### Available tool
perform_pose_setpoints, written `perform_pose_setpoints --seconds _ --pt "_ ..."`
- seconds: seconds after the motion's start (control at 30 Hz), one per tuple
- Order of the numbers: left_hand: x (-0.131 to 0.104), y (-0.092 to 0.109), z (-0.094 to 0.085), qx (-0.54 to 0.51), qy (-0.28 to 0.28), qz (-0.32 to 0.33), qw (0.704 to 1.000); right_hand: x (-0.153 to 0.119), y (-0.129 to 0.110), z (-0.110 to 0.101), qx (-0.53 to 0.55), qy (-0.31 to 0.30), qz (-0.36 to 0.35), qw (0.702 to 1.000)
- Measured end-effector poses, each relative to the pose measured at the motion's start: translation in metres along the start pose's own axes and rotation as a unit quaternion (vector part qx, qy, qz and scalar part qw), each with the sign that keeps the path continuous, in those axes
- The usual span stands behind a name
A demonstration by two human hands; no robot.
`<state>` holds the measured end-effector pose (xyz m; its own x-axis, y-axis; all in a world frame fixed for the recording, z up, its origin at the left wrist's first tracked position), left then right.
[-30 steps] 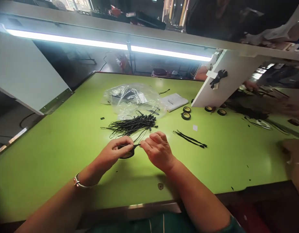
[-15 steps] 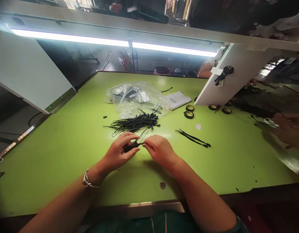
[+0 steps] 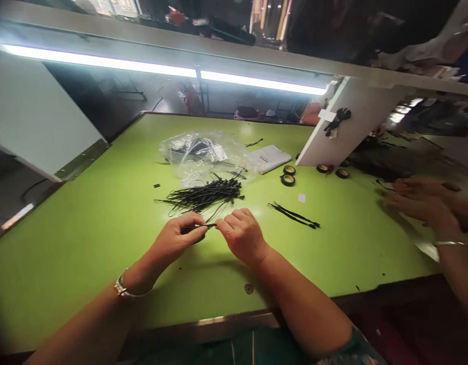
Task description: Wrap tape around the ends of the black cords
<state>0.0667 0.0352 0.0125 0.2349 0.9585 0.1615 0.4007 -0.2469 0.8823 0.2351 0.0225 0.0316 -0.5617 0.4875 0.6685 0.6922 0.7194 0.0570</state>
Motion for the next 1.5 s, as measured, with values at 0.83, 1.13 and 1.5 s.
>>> perform_pose_setpoints --seconds 0.83,1.13,1.5 --pt "0.001 -0.006 0.001 0.124 0.009 0.18 0.976 0.008 0.002 0.0 0.044 -0.139 0.022 0.989" --pt "0.003 -0.006 0.004 0.12 0.001 0.163 0.979 0.005 0.006 0.009 0.015 -0.137 -0.003 0.99" --pt "0.0 -0.007 0.005 0.124 0.008 0.155 0.98 0.004 0.005 0.011 0.018 -0.162 -0.006 0.987"
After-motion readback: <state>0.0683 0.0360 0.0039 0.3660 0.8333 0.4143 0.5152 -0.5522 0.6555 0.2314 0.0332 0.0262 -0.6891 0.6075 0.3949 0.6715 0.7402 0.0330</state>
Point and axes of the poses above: each hand's wrist, its own x-axis towards the middle knuckle, its own z-axis out of the palm, y = z × x, the point moved 4 cm from there along x, towards the middle knuckle, and after that the axes turned 1 degree about -z, right-handed, at the moved point
